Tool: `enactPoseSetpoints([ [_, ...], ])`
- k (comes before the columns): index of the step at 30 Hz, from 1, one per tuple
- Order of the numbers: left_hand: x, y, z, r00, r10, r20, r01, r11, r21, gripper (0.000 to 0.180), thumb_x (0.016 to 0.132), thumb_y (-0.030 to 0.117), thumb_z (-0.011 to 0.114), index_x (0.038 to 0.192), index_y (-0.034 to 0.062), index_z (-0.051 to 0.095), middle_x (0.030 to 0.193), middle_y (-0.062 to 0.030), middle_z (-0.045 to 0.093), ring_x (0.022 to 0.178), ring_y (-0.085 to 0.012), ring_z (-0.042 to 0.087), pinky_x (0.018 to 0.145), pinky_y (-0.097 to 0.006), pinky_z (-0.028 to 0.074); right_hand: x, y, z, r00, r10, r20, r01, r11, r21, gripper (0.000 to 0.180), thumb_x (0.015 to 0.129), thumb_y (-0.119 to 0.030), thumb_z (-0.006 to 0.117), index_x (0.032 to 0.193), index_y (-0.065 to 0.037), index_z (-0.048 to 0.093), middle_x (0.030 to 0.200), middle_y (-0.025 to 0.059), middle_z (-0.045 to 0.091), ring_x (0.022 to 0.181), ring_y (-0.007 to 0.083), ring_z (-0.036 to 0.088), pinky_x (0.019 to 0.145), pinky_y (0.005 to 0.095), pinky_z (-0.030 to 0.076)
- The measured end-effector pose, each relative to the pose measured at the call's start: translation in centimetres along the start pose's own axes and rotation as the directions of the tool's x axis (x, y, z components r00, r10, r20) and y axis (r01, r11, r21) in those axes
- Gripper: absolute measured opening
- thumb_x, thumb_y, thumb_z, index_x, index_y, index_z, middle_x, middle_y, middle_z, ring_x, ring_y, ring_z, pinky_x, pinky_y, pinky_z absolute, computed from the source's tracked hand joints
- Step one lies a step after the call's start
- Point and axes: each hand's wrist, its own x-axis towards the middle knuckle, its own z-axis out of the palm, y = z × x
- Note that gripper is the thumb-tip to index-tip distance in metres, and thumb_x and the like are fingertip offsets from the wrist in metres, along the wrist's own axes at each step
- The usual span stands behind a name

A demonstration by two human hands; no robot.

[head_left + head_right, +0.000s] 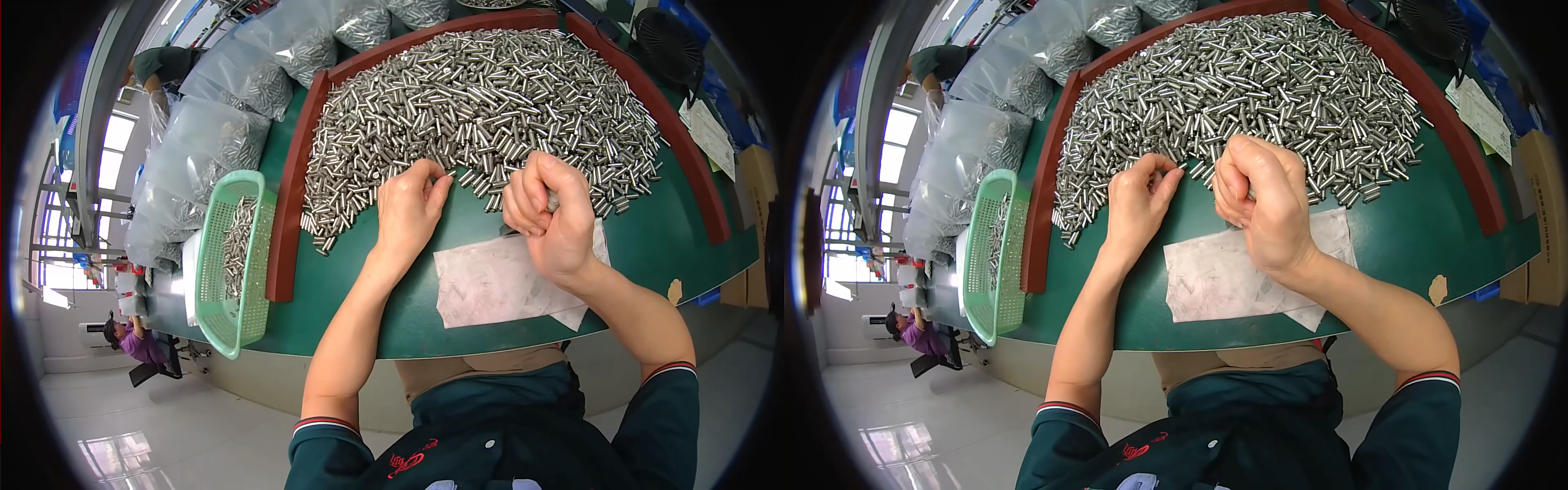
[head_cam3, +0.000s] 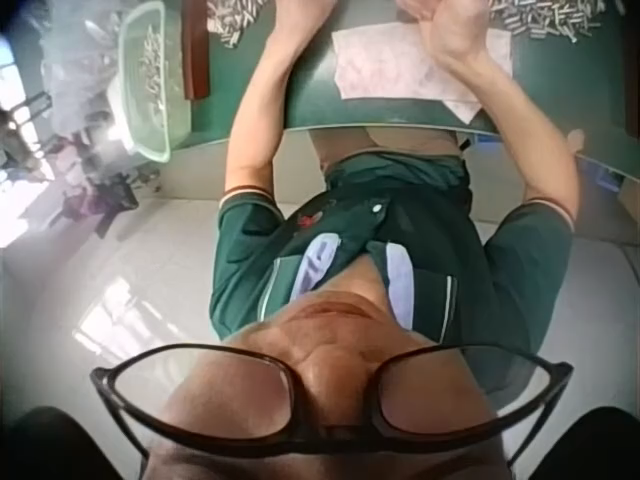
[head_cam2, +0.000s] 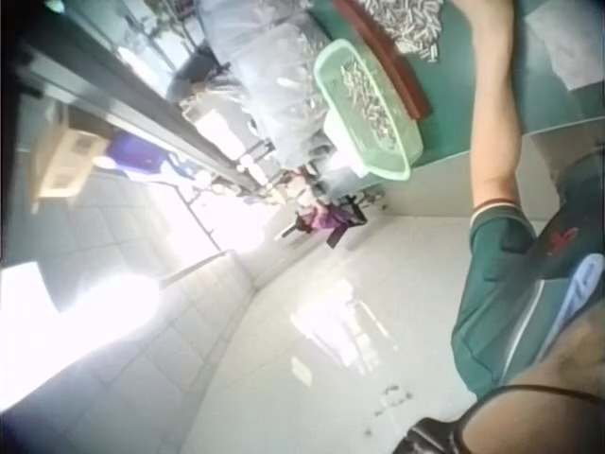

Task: Inspecting and sorting small cylindrical metal components at a factory workbench.

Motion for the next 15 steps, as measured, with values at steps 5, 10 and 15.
enactPoseSetpoints([
  [5, -0.4, -0.2, -2.2, 0.815, -0.177, 0.551, 0.573, 0.111, -0.812, 0.009, 0.081, 0.011, 0.057, 0.080, 0.0032, 0.053, 0.075, -0.0055, 0.056, 0.054, -0.0037, 0.037, 0.048, -0.017, 0.031, 0.0, -0.2, -0.2, 1.000, 0.006, -0.021, -0.006, 1.000, 0.007, 0.034, 0.086, -0.019, 0.036, 0.055, -0.008, 0.030, 0.046, -0.0019, 0.028, 0.039, 0.0053, 0.023, 0.038, 0.0214, 0.019],
  [10, -0.8, -0.3, -2.2, 0.802, -0.126, 0.584, 0.591, 0.025, -0.807, 0.009, 0.082, 0.008, 0.055, 0.090, 0.0022, 0.055, 0.077, -0.0065, 0.057, 0.055, -0.0042, 0.037, 0.050, -0.018, 0.032, -0.2, -0.2, -0.1, 1.000, 0.005, -0.017, -0.005, 1.000, -0.011, 0.034, 0.086, -0.020, 0.036, 0.055, -0.008, 0.030, 0.046, -0.0019, 0.028, 0.039, 0.0054, 0.023, 0.038, 0.0214, 0.019],
  [15, -0.9, -0.6, -1.9, 0.792, -0.127, 0.598, 0.606, 0.038, -0.795, 0.012, 0.083, 0.007, 0.053, 0.093, 0.0008, 0.055, 0.077, -0.0065, 0.057, 0.055, -0.0044, 0.037, 0.051, -0.018, 0.033, -0.1, -0.1, -0.1, 1.000, 0.011, -0.021, -0.011, 1.000, -0.004, 0.035, 0.086, -0.020, 0.036, 0.055, -0.008, 0.030, 0.046, -0.0020, 0.028, 0.039, 0.0054, 0.023, 0.038, 0.0213, 0.019],
])
